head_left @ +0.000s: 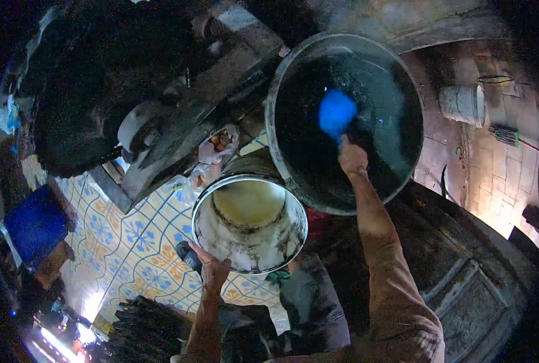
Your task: The person cracks several eggs into a bucket containing liquid, adds a bag of white powder and a bag of yellow powder, and mixes the ingredients together by hand. They also add a scoop of water from a larger container during the mixing process.
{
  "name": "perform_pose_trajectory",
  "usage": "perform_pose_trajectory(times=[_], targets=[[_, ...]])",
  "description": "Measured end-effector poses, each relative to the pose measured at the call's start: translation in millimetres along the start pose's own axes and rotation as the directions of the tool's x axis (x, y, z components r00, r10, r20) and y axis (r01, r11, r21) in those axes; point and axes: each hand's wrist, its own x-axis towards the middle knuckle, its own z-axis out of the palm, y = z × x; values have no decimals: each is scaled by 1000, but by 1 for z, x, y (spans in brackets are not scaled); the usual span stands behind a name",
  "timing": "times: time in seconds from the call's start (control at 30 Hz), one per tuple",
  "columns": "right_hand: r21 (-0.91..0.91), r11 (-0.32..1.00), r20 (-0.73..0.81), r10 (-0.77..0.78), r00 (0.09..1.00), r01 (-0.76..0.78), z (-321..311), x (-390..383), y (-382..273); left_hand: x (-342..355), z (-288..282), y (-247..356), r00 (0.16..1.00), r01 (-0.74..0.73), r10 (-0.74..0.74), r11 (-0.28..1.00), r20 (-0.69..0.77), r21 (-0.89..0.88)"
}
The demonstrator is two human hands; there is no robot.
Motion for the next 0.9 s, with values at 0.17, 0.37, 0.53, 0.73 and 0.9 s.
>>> perform_pose_trajectory(times=[0.17,0.37,0.53,0.73,0.9], targets=[[52,907,-415,-361,835,418,125,80,108,20,58,-8,999,4,5,963,35,-270],[706,674,283,14,959,-218,-3,0,24,5,5,22,997,77,-77,996,4,-42],[833,548,175,-121,977,-81,-27,-25,44,5,7,38,995,95,-95,995,24,-11],[827,559,143,-125,982,-49,-55,-55,44,5,0,54,999,33,-33,999,-4,3],[856,516,112,-114,987,-38,-71,-91,57,7,-1,60,996,70,-71,997,53,13]])
